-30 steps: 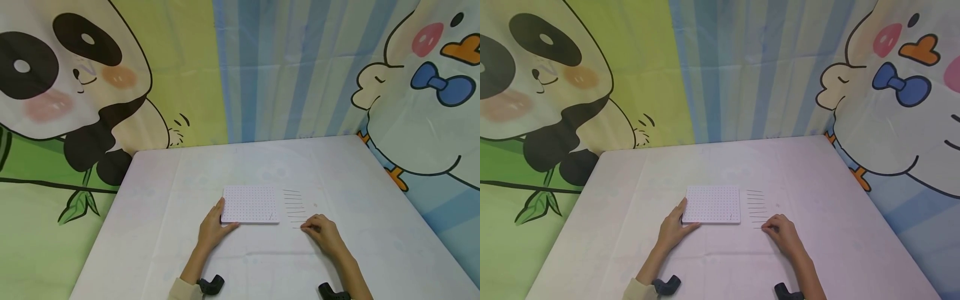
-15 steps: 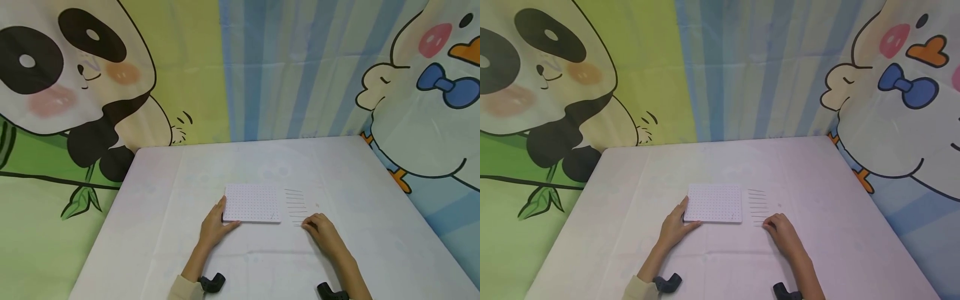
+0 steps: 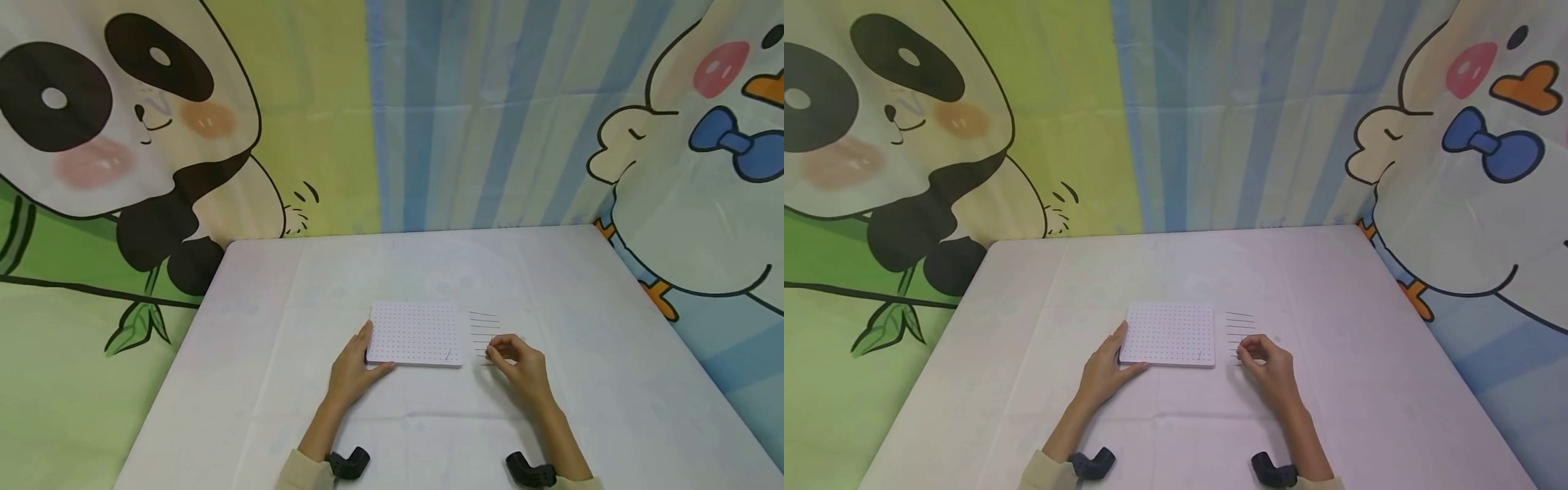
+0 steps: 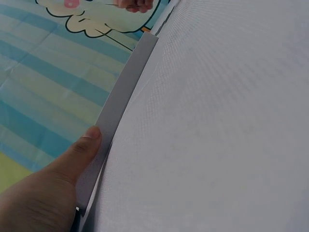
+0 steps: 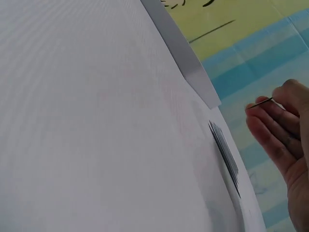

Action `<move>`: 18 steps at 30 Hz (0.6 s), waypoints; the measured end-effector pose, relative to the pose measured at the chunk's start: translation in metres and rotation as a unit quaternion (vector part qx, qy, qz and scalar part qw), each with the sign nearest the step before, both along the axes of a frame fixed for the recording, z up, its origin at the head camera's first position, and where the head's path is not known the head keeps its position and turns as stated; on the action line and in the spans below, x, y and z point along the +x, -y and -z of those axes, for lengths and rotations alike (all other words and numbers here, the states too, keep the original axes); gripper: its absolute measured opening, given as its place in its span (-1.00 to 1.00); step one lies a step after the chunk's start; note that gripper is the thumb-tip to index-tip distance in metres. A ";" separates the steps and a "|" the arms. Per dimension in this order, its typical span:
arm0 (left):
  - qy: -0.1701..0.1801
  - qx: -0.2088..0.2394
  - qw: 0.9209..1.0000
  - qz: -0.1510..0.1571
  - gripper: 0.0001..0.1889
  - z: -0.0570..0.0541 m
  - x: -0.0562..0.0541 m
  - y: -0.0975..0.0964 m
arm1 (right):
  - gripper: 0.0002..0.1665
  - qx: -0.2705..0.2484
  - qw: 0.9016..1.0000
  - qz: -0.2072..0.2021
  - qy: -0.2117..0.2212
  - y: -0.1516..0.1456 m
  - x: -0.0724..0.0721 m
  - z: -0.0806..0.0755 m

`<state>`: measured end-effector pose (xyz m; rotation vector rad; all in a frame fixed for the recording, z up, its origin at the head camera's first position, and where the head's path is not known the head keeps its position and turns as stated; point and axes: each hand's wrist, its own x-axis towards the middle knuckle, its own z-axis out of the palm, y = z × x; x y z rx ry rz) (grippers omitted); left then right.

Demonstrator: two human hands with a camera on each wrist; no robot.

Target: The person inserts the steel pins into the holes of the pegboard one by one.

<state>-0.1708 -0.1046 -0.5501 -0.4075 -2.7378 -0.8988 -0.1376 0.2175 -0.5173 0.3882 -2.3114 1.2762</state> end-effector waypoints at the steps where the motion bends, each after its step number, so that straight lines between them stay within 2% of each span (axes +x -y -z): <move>1: 0.002 0.000 1.000 0.000 0.04 0.000 0.000 0.000 | -0.81 -0.020 1.000 -0.015 -0.006 0.006 -0.001 -0.005; 6: 0.005 0.002 1.000 -0.001 0.03 0.000 0.000 0.000 | -0.77 -0.048 0.996 -0.068 -0.019 0.040 -0.006 -0.027; 12: 0.012 -0.001 1.000 -0.003 0.04 0.002 -0.001 -0.001 | -0.78 -0.022 0.994 -0.107 -0.016 0.056 -0.012 -0.028; 18: 0.014 -0.002 1.000 -0.008 0.04 0.003 -0.001 0.000 | -0.76 0.007 0.992 -0.118 -0.037 0.060 -0.015 -0.024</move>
